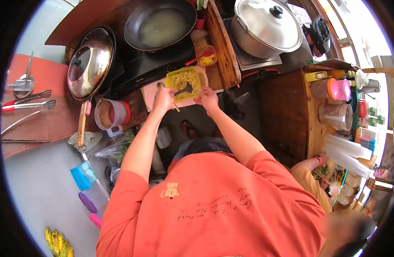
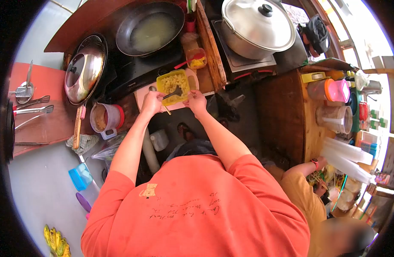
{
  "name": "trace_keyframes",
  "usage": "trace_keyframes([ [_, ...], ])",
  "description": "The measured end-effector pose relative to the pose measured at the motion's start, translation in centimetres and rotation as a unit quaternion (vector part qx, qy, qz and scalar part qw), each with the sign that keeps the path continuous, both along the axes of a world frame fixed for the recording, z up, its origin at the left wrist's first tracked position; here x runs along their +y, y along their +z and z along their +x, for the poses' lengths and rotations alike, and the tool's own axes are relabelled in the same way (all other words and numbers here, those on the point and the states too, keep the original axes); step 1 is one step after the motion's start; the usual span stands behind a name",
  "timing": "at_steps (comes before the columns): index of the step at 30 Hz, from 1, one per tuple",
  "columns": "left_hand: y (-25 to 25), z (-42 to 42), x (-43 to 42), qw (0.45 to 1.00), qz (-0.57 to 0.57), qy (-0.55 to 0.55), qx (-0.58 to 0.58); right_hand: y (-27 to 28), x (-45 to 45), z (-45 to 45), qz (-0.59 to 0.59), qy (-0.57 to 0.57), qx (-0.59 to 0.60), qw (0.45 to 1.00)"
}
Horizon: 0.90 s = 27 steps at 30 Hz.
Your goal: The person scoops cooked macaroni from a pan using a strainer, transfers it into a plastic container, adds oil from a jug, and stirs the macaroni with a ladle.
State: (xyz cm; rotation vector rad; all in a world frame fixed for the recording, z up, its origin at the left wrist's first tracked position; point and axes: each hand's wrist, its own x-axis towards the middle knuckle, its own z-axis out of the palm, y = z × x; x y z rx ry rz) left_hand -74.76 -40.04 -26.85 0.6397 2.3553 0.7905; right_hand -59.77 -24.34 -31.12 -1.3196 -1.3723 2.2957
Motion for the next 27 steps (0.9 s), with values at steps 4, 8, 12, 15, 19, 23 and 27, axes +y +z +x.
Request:
trace_keyframes([
  [4,5.3,-0.2,0.0,0.999,-0.015,0.029,0.014,-0.2,-0.1,-0.2,0.038,0.002,-0.014,0.999],
  [8,4.9,0.4,1.4,0.99,0.064,0.077,-0.099,0.1,-0.3,-0.1,0.014,-0.002,-0.019,1.0],
  [12,3.7,1.7,2.1,0.995,-0.013,-0.002,0.096,-0.3,-0.1,-0.2,0.005,-0.006,-0.023,1.0],
  [15,4.1,1.0,0.6,0.99,-0.044,-0.026,0.13,-0.4,0.2,-0.2,0.009,0.014,-0.024,1.0],
  [19,4.7,-0.5,0.5,0.998,0.033,0.006,0.06,-0.2,-0.1,-0.2,-0.009,0.004,-0.019,1.0],
  [23,2.5,-0.7,2.0,0.992,0.065,0.042,0.103,-0.5,0.1,-0.1,-0.013,0.006,-0.008,1.0],
  [27,0.4,-0.2,0.6,0.992,0.014,0.127,-0.012,-0.2,0.2,-0.2,0.006,0.032,-0.035,0.999],
])
